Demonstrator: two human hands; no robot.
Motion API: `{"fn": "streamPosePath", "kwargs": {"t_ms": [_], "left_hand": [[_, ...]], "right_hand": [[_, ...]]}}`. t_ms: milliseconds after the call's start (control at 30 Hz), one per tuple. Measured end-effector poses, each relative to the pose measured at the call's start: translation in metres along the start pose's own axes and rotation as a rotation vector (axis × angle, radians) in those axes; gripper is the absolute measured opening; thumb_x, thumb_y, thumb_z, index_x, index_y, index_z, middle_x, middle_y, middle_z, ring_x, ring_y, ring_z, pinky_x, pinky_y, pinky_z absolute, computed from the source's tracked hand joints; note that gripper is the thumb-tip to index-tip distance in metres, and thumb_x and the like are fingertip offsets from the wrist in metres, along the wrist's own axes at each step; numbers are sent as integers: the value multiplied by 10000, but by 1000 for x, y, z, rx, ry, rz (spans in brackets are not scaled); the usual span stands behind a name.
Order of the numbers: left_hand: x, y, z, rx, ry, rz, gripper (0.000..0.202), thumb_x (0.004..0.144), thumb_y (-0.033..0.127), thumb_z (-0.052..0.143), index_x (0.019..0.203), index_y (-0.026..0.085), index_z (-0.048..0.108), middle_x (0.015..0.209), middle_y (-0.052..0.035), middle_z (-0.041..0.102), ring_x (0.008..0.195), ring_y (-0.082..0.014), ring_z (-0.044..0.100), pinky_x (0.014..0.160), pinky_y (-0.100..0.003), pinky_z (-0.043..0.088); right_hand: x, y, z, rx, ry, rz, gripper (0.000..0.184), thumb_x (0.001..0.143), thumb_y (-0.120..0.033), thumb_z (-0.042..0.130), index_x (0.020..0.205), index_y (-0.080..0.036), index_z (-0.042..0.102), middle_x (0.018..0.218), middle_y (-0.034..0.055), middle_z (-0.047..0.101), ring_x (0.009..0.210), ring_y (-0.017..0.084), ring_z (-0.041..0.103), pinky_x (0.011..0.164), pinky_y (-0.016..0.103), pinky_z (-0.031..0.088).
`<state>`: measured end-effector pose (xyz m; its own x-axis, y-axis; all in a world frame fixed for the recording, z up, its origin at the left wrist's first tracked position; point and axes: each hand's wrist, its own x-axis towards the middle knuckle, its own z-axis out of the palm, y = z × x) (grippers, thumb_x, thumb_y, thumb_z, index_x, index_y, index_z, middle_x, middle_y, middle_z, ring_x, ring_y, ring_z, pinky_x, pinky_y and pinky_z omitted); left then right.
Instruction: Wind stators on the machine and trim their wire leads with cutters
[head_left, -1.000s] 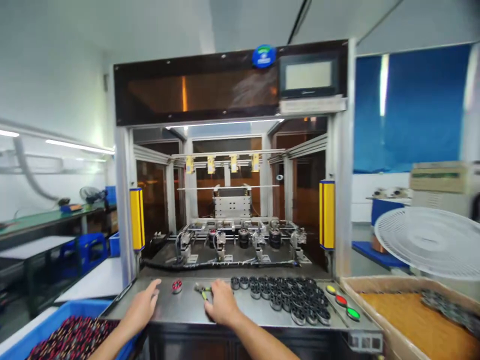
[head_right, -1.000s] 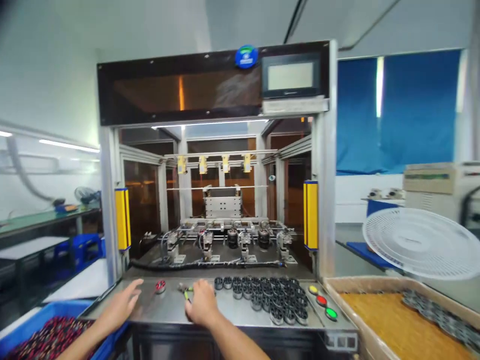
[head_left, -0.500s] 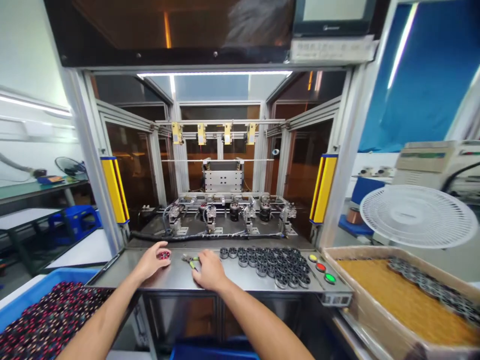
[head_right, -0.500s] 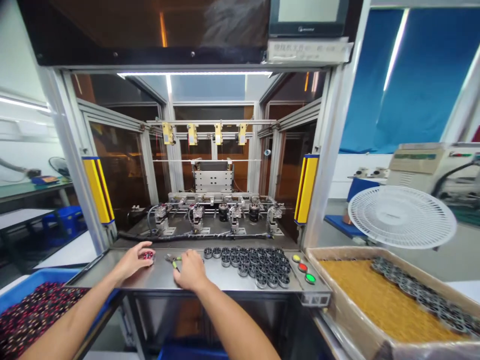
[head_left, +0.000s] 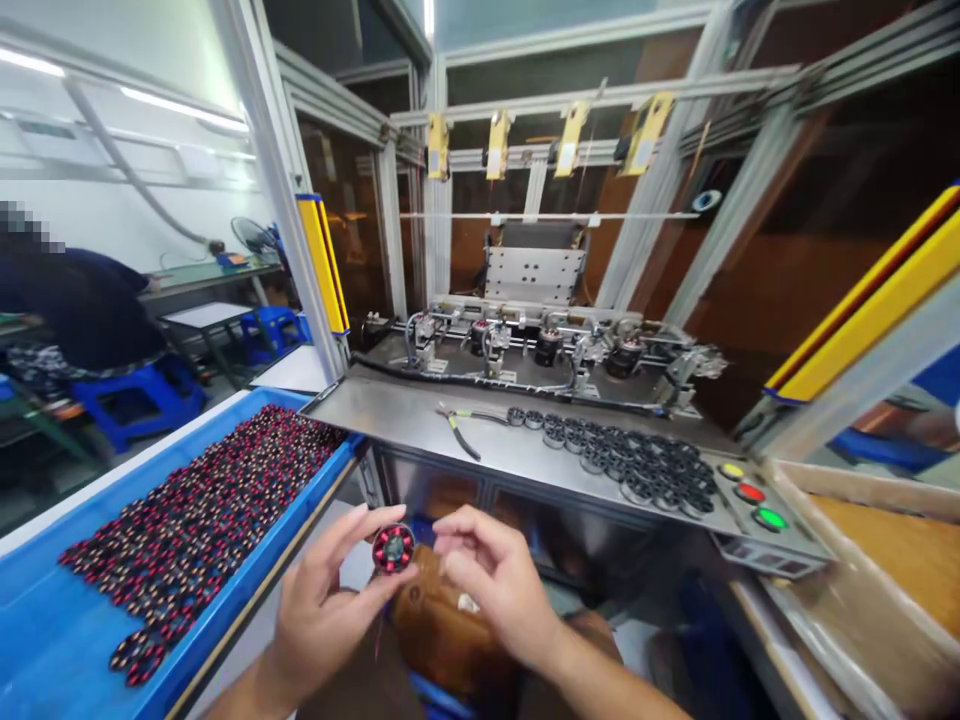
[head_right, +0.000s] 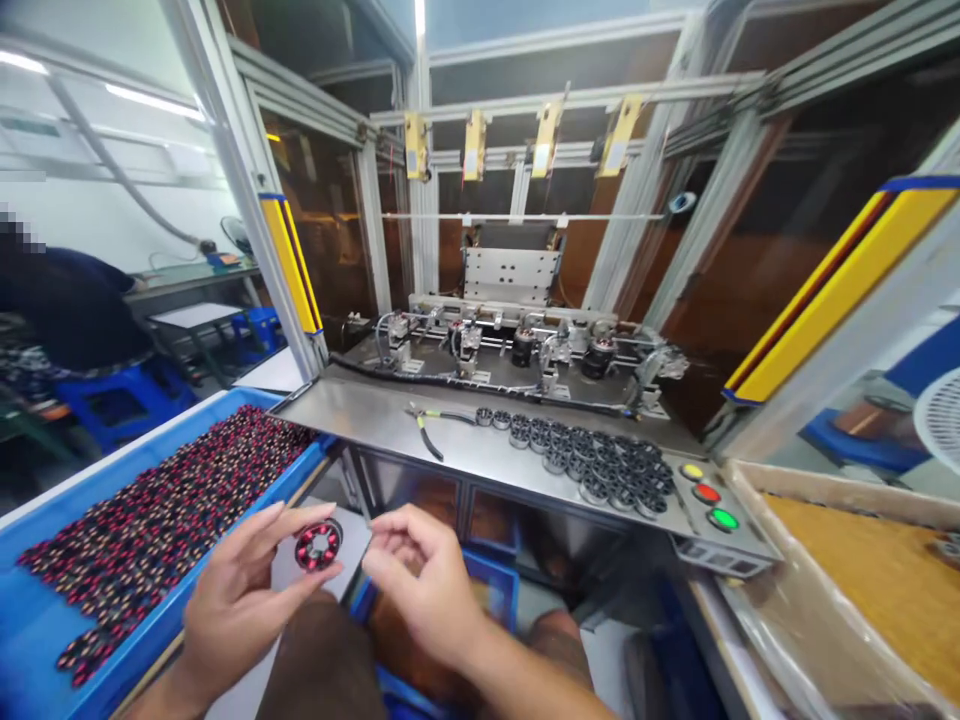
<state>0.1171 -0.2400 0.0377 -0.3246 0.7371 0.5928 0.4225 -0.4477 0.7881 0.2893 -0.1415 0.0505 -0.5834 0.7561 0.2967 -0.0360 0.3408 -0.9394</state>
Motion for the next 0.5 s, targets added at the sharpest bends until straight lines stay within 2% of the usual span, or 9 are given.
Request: {"fn": "streamPosePath", "kwargs": {"t_ms": [67, 133, 300, 400, 500], "left_hand": [[-13, 6, 6, -21, 11, 22, 817, 682, -25, 773, 1319, 379, 457, 1191, -13, 732, 1087, -244, 682, 956, -389, 532], [-19, 12, 13, -33, 11, 57, 830, 686, -61, 748, 1329, 386, 474, 1193, -5, 730, 1068, -241, 686, 945, -386, 533], [-19, 21, 28, -99, -59, 101, 852, 658, -103, 741, 1324, 381, 520, 1181, 2, 739, 1029, -227, 705, 908, -358, 575], [-21, 23, 33, -215, -66, 32, 828, 668, -81, 749, 1347, 324, 505, 1159, -19, 747, 1007, -199, 722, 868, -291, 603], [-24, 25, 34, -340, -113, -93, 758, 719, -57, 721, 1342, 314, 497, 1154, -29, 743, 1003, -182, 726, 810, -252, 623]], "right_hand": [[-27, -10, 9, 227, -8, 107, 374, 814, -539, 661, 884, -173, 628, 698, -13, 558, 587, 104, 489, 536, 230, 411], [-40, -16, 11, 381, 5, 186, 362, 771, -512, 725, 811, -168, 622, 655, -31, 521, 556, 85, 421, 518, 225, 341], [-42, -19, 1, 452, -17, 293, 357, 760, -472, 754, 705, -153, 603, 589, -47, 497, 499, 60, 377, 485, 216, 274], [-43, -13, -3, 528, -85, 367, 371, 753, -465, 761, 659, -157, 576, 518, -60, 495, 445, 51, 370, 455, 204, 269], [-44, -4, -6, 675, -204, 416, 357, 758, -440, 761, 651, -160, 566, 479, -69, 492, 404, 46, 367, 433, 194, 268]]}}
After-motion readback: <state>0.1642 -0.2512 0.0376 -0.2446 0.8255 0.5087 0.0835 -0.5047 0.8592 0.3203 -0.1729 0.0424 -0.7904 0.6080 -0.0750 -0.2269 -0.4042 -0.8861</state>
